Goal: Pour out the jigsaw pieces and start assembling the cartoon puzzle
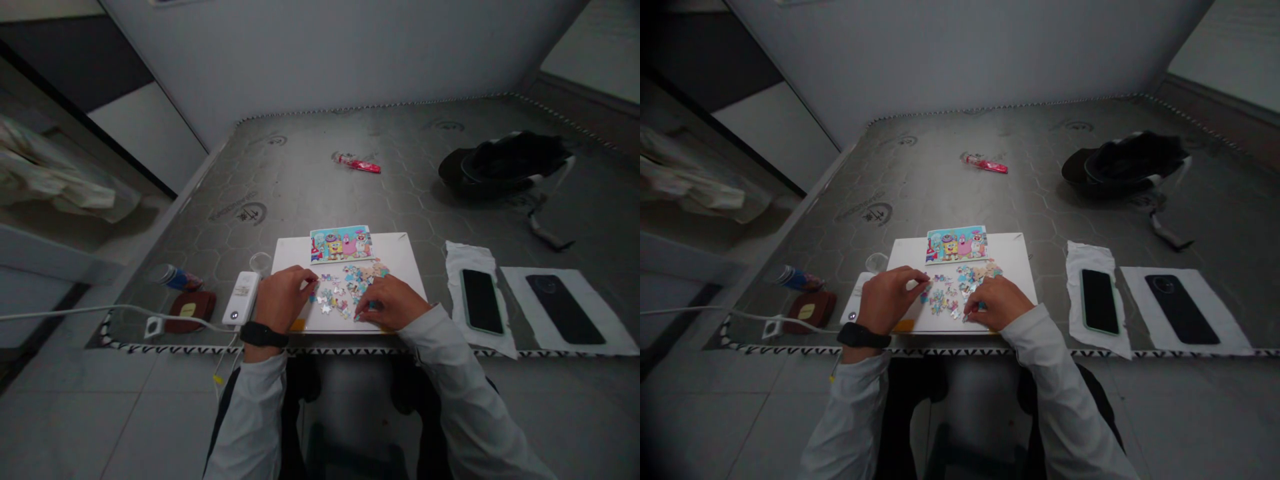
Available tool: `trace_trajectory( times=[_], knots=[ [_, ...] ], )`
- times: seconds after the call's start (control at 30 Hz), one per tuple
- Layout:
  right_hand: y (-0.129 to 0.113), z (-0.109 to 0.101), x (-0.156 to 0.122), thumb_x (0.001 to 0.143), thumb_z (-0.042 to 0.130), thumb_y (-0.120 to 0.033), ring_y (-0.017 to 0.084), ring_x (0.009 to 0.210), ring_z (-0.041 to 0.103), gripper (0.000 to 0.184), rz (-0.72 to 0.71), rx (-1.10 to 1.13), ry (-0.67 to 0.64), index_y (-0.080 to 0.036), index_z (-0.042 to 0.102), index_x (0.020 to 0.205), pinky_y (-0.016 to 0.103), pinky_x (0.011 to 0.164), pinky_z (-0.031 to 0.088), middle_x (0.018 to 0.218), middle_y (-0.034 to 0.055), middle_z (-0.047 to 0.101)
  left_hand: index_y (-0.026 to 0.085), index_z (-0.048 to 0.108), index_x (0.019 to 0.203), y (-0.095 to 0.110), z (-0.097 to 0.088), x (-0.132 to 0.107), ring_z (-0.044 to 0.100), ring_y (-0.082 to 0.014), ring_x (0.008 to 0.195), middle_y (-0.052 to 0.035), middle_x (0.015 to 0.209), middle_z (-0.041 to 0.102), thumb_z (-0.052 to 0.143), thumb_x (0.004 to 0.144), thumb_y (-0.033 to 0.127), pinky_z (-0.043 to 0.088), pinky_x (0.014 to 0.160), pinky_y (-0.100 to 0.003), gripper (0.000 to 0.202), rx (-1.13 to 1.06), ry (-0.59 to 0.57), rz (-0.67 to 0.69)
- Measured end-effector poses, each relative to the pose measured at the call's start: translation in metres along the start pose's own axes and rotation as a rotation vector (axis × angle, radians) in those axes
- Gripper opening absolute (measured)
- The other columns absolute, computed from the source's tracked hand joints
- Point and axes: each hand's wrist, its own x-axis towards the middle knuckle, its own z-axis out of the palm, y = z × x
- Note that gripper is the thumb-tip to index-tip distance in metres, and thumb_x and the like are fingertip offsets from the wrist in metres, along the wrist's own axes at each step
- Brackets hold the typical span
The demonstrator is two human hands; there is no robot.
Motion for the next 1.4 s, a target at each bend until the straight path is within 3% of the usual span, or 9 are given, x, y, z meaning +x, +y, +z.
trace_trajectory(
  times=[0.57,0.7,0.93,1.03,1.23,1.4],
  knots=[
    [0.0,-0.002,-0.001,0.075,0.084,-0.027,0.017,0.079,0.065,0.016,-0.011,0.004,0.005,-0.028,0.08,0.09,0.034,0.077,0.043,0.078,-0.0025,0.076,0.03,0.078,0.093,0.002,-0.003,0.0,0.071,-0.0201,0.082,0.0018,0.099,0.079,0.068,0.09,0.035,0.04,0.061,-0.029,0.011,-0.004,0.001,-0.001],
    [0.008,-0.004,-0.006,0.077,0.083,-0.035,0.017,0.08,0.066,0.017,-0.01,-0.006,0.098,-0.028,0.079,0.092,0.034,0.077,0.042,0.082,-0.0014,0.076,0.029,0.078,0.093,0.003,-0.003,0.0,0.071,-0.0203,0.082,0.0008,0.099,0.079,0.068,0.09,0.034,0.041,0.062,-0.029,0.011,-0.003,-0.007,-0.01],
    [0.016,-0.011,-0.011,0.084,0.077,-0.04,0.02,0.076,0.062,0.02,0.205,-0.181,0.433,-0.024,0.077,0.096,0.035,0.073,0.038,0.077,0.0018,0.07,0.031,0.078,0.094,0.005,-0.002,0.0,0.071,-0.0204,0.083,0.0021,0.1,0.079,0.067,0.091,0.035,0.04,0.062,-0.029,0.011,-0.026,0.004,0.007],
    [0.015,-0.01,-0.01,0.087,0.072,-0.044,0.021,0.077,0.061,0.025,0.248,-0.239,0.514,-0.024,0.077,0.101,0.035,0.072,0.037,0.078,0.0028,0.069,0.03,0.078,0.094,0.006,-0.003,0.0,0.071,-0.0208,0.084,0.0018,0.1,0.079,0.067,0.091,0.035,0.04,0.062,-0.029,0.012,-0.027,-0.002,0.003],
    [0.009,0.0,-0.005,0.093,0.065,-0.043,0.024,0.088,0.062,0.033,0.283,-0.301,0.462,-0.023,0.073,0.118,0.037,0.076,0.04,0.092,0.007,0.071,0.029,0.078,0.095,0.009,-0.004,0.0,0.071,-0.0203,0.085,0.0011,0.102,0.079,0.067,0.091,0.035,0.041,0.062,-0.029,0.013,-0.019,-0.015,0.002],
    [0.006,0.007,-0.002,0.093,0.065,-0.039,0.024,0.092,0.062,0.031,0.229,-0.3,0.411,-0.025,0.074,0.119,0.037,0.077,0.04,0.098,0.0078,0.07,0.029,0.078,0.094,0.01,-0.005,0.001,0.071,-0.0202,0.085,0.0003,0.101,0.079,0.066,0.092,0.035,0.042,0.062,-0.028,0.013,-0.016,-0.021,-0.003]
  ],
)
